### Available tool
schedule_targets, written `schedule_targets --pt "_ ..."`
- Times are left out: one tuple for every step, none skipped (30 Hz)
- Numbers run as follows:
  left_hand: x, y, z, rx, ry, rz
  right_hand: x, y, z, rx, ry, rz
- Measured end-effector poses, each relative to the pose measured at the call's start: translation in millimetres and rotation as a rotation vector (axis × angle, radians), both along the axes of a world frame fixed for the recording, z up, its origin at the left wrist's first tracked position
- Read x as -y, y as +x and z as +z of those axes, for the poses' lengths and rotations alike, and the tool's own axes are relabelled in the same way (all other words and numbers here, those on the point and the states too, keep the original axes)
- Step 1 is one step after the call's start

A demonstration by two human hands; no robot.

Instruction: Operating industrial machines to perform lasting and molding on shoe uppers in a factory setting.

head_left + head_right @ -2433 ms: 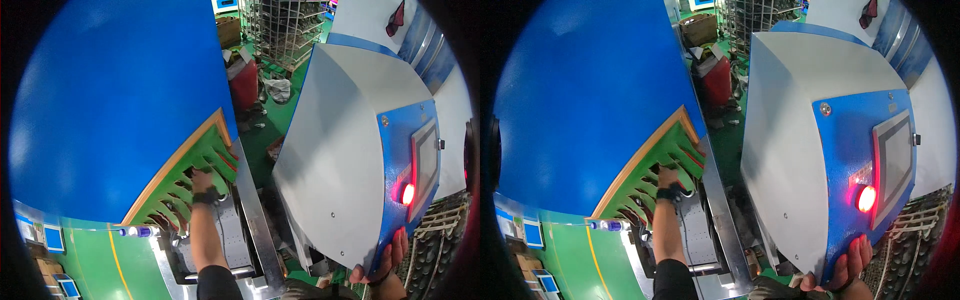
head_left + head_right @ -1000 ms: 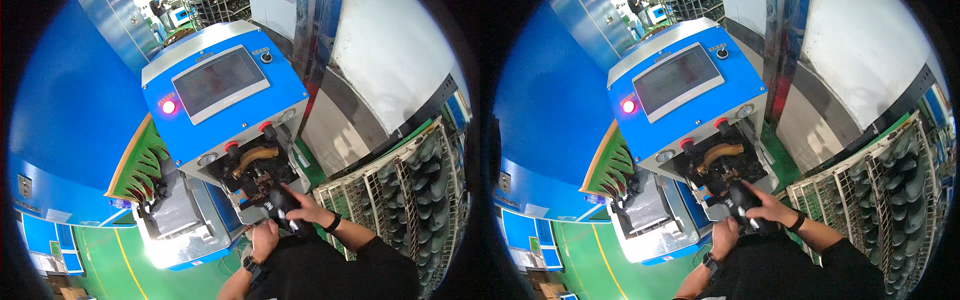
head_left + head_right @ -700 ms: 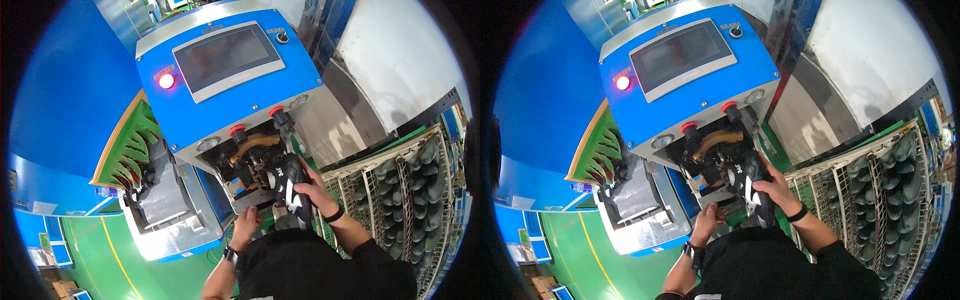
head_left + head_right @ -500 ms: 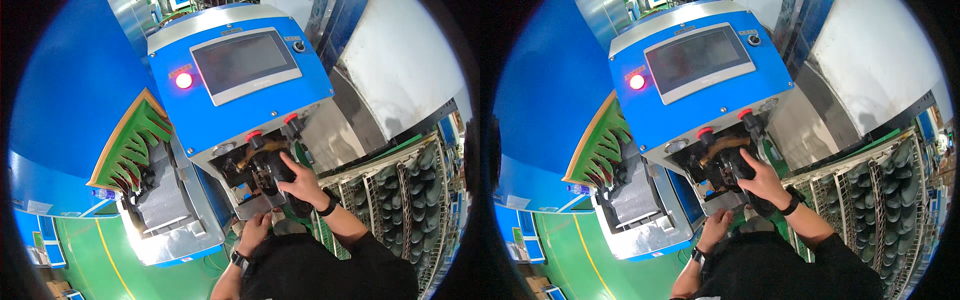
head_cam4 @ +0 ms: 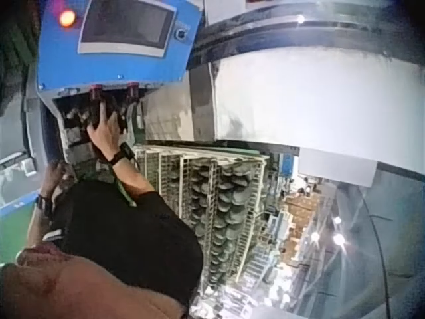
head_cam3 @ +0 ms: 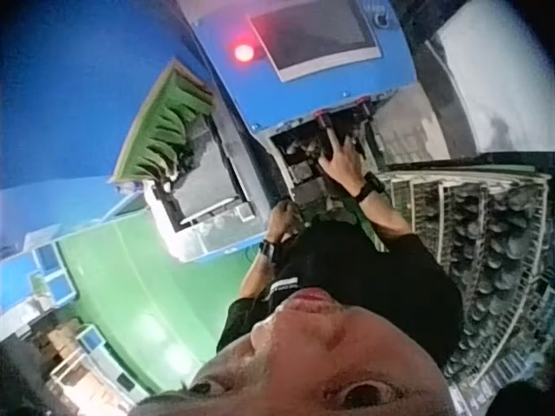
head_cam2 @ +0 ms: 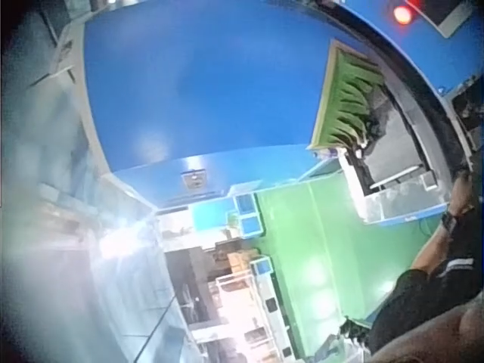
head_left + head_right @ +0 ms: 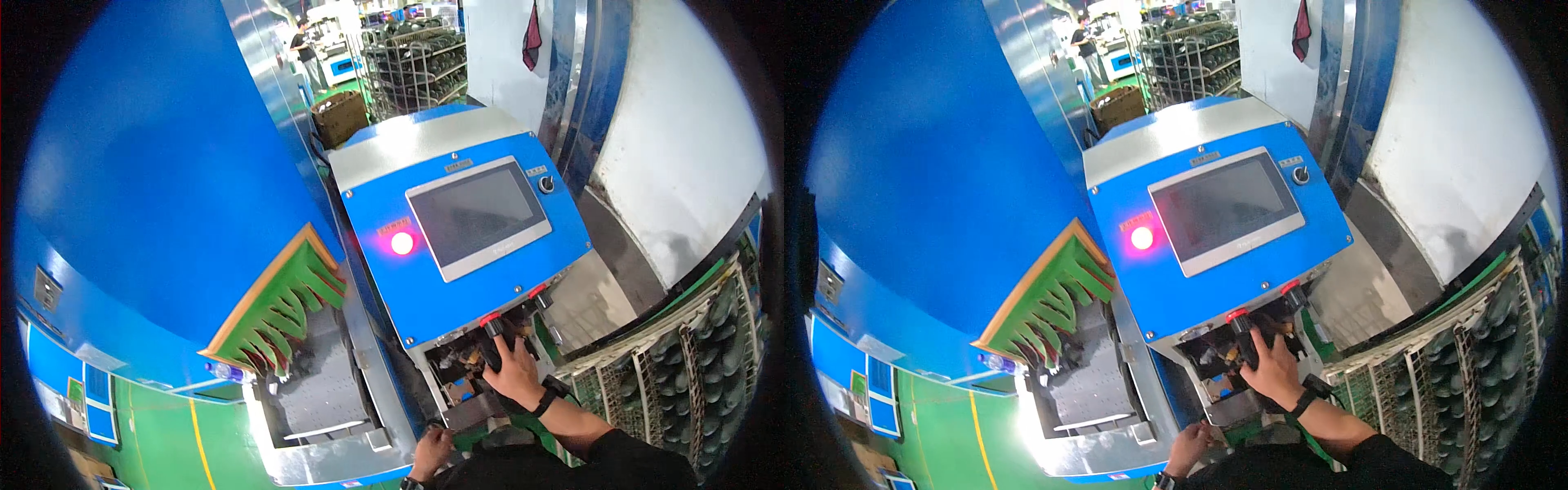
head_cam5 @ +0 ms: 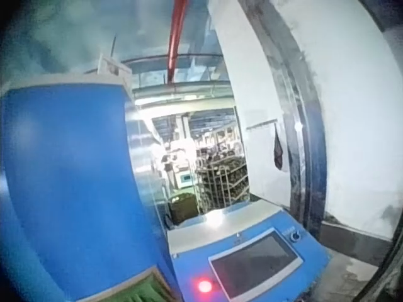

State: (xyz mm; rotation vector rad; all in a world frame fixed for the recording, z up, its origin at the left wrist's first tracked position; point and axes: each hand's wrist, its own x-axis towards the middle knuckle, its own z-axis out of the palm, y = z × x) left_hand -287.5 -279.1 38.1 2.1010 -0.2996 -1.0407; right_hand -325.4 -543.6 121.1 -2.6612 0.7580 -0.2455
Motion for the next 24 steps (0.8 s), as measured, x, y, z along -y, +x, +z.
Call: schedule_targets --pt "1 1 0 0.027 -0.011 -0.001 -1 -2 -2 0.022 0.007 -0.006" --pt "2 1 -2 0.054 -0.022 -0.004 -1 -4 -3 0.086 -0.036 0.0" --pt "6 3 0 0.072 -0.046 -0.039 -1 -6 -4 0.15 -0.08 0.005" --pt "9 6 3 0.09 -0.041 -0.048 -3 -8 -4 0.169 -0.076 -0.004" --pt "12 7 7 0.055 -0.036 -0.117 -5 -10 -3 0.251 -0.082 0.004" --pt "18 8 14 0.016 -0.033 -0.186 -4 -13 -3 0.329 -0.093 0.011" --pt "23 6 11 -0.064 -0.085 -0.148 -6 -17 -7 0.35 -0.1 -0.01" --pt "27 5 14 -0.054 -0.085 -0.162 -10 -25 -7 0.36 -0.103 -0.024" --pt "30 5 19 -0.191 -0.164 -0.186 -17 -34 -3 0.361 -0.143 0.033" --pt "29 5 21 -0.328 -0.241 -0.208 -27 -42 2 0.362 -0.182 0.092" --pt "25 -4 -9 -0.511 -0.377 -0.054 -33 -56 5 0.388 -0.13 0.134" --pt "31 -6 2 -0.507 -0.367 -0.068 -36 -74 7 0.394 -0.128 0.118" --pt "40 -9 29 -0.78 -0.43 0.03 -39 -94 13 0.332 -0.097 0.21" --pt "48 -13 48 -1.058 -0.485 0.136 -46 -116 21 0.264 -0.062 0.3" --pt "54 -15 55 -1.074 -0.465 0.124 -52 -134 38 0.185 -0.002 0.373" --pt "58 -17 60 -1.333 -0.589 0.05 -54 -146 55 0.11 0.066 0.453" --pt "58 -24 60 -1.601 -0.713 -0.029 -59 -160 64 0.058 -0.083 0.548" --pt "58 -36 31 -1.618 -0.688 -0.028 -63 -162 63 0.049 -0.067 0.528" --pt "58 -50 -15 -1.535 -0.496 -0.012 -67 -163 64 0.018 0.187 0.445" --pt "56 -65 -41 -1.453 -0.292 -0.022 -67 -166 65 -0.011 0.436 0.327" --pt "54 -59 16 -1.183 -0.518 -0.138 -58 -160 54 -0.029 0.63 0.053" --pt "55 -47 12 -1.361 -0.392 -0.135 -53 -136 58 -0.051 0.808 -0.212" --pt "36 -46 -7 -1.142 -0.531 -0.146 -45 -104 83 -0.187 1.104 -0.226" --pt "32 -46 -12 -0.885 -0.536 -0.314 -40 -105 18 0.232 1.027 -0.087"
